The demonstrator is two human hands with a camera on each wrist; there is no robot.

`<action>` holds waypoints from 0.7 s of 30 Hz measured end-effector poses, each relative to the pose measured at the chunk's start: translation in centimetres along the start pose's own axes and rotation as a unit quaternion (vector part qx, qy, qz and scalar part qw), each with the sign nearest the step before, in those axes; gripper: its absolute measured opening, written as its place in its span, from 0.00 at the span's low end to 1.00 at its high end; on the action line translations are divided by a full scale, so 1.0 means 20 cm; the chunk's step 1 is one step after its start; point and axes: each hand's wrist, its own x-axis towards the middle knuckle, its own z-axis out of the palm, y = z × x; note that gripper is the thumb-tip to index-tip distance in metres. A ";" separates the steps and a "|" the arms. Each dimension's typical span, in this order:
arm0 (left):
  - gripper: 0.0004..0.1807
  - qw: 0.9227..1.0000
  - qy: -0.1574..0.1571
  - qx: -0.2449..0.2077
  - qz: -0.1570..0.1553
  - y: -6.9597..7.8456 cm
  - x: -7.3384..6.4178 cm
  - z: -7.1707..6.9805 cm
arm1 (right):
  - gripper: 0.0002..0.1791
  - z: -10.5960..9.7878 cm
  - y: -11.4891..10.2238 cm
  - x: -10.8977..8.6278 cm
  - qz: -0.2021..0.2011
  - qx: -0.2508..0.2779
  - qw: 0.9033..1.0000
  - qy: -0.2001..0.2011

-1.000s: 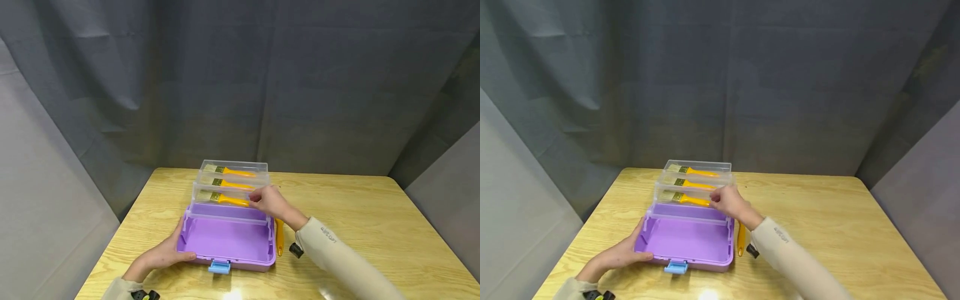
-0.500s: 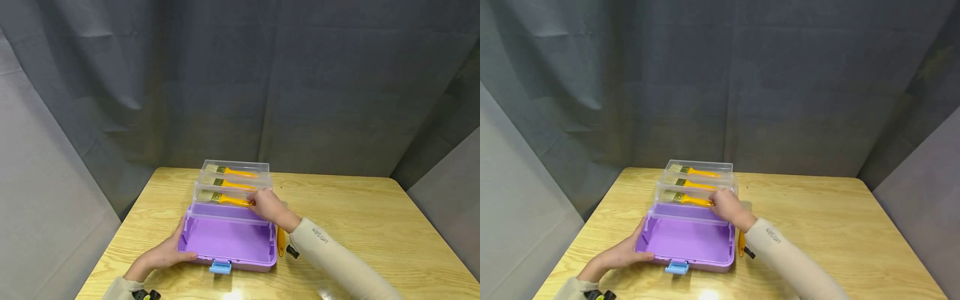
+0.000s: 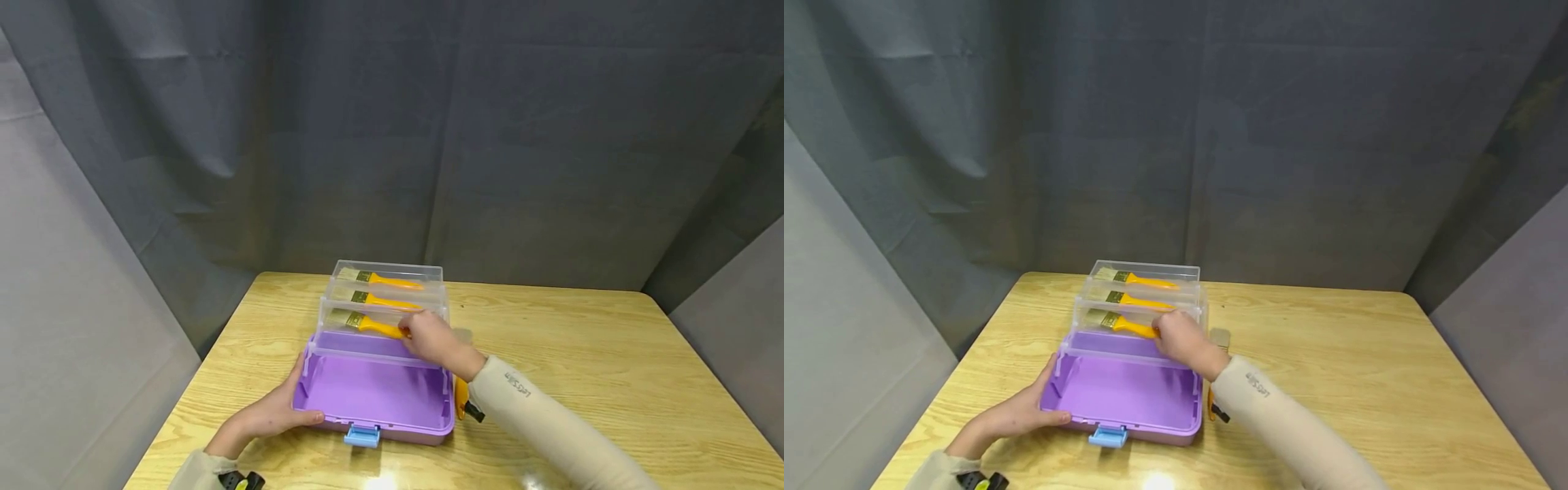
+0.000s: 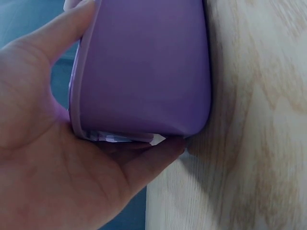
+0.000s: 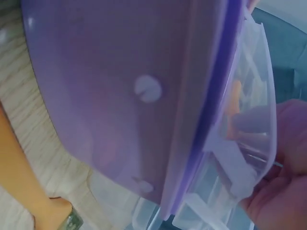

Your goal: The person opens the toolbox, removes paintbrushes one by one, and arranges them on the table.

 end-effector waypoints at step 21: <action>0.66 1.000 0.001 -0.002 0.002 0.02 -0.01 0.00 | 0.13 -0.12 -0.05 0.00 0.148 0.269 0.950 0.057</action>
